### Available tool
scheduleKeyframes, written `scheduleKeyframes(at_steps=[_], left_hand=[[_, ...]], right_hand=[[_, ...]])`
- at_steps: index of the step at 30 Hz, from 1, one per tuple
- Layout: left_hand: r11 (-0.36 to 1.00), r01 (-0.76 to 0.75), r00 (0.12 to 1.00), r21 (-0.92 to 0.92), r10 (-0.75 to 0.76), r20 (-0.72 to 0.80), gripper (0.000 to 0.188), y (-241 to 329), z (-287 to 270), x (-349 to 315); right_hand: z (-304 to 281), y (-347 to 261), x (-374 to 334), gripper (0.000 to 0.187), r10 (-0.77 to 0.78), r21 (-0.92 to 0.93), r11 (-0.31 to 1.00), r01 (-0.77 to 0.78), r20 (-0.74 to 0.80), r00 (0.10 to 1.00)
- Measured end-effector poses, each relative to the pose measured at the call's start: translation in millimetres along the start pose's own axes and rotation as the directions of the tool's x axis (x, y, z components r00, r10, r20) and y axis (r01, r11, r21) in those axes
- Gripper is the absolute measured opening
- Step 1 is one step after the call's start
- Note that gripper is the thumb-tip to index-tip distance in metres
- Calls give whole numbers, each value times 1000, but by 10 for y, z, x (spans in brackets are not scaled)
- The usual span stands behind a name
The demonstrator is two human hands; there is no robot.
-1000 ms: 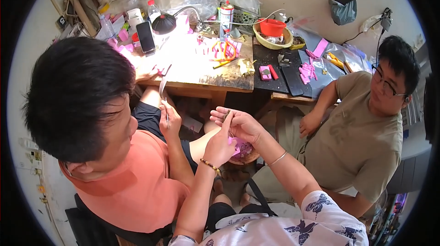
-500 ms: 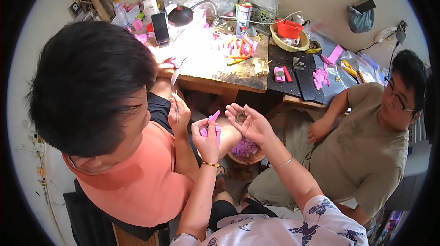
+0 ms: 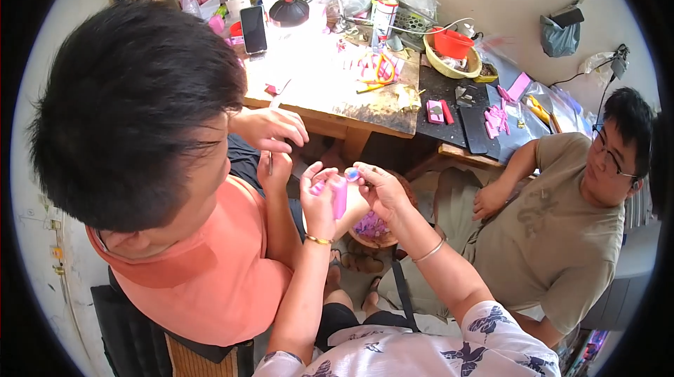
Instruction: The recorder is assembling small herbal or decorative charms by placing dried materials and metal rings into pink silicone molds.
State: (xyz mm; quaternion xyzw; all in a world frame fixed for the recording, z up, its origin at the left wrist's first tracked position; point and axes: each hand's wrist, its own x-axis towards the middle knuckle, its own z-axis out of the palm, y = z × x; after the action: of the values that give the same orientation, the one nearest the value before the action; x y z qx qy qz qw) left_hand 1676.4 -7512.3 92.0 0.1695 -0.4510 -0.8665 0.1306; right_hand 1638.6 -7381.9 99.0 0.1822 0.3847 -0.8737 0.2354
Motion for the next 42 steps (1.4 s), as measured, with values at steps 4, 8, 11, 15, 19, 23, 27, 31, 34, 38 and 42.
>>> scheduleKeyframes(at_steps=[4,8,11,15,19,23,27,31,34,38,42], left_hand=[[684,335,925,-648,-369,89,35,0,-316,267],[515,349,914,-783,-370,164,47,-9,-390,364],[428,359,919,-829,-319,233,52,39,-357,341],[523,252,967,-814,-175,187,73,-32,-380,364],[707,6,1000,-708,-15,-7,79,296,-95,305],[374,61,989,-925,-148,6,70,264,-370,572],[586,68,861,-807,-443,-249,79,216,-294,521],[844,202,965,-497,-257,-44,31,-34,-191,6],[994,109,985,-16,-106,138,39,20,91,-525],[936,-164,928,312,39,369,45,8,140,-800],[926,-181,922,331,42,386,31,37,110,-845]], right_hand=[[84,0,-67,20,-28,-18,999,28,-36,999],[107,2,-150,21,-41,-79,996,35,-69,997],[136,24,-197,18,-43,-80,996,37,-69,997],[136,39,-260,18,-39,-84,996,33,-79,996],[24,73,-301,20,-23,-58,998,18,-93,995],[74,139,-389,16,-12,-52,999,7,-90,996],[123,113,-487,16,-41,-50,998,36,-103,994],[68,85,-602,17,-114,-81,991,103,-136,984],[-51,57,-677,16,-197,-146,974,175,-158,967],[18,36,-917,16,-232,-264,945,191,-134,963],[-122,62,-1063,21,-158,-158,976,147,-63,985]])
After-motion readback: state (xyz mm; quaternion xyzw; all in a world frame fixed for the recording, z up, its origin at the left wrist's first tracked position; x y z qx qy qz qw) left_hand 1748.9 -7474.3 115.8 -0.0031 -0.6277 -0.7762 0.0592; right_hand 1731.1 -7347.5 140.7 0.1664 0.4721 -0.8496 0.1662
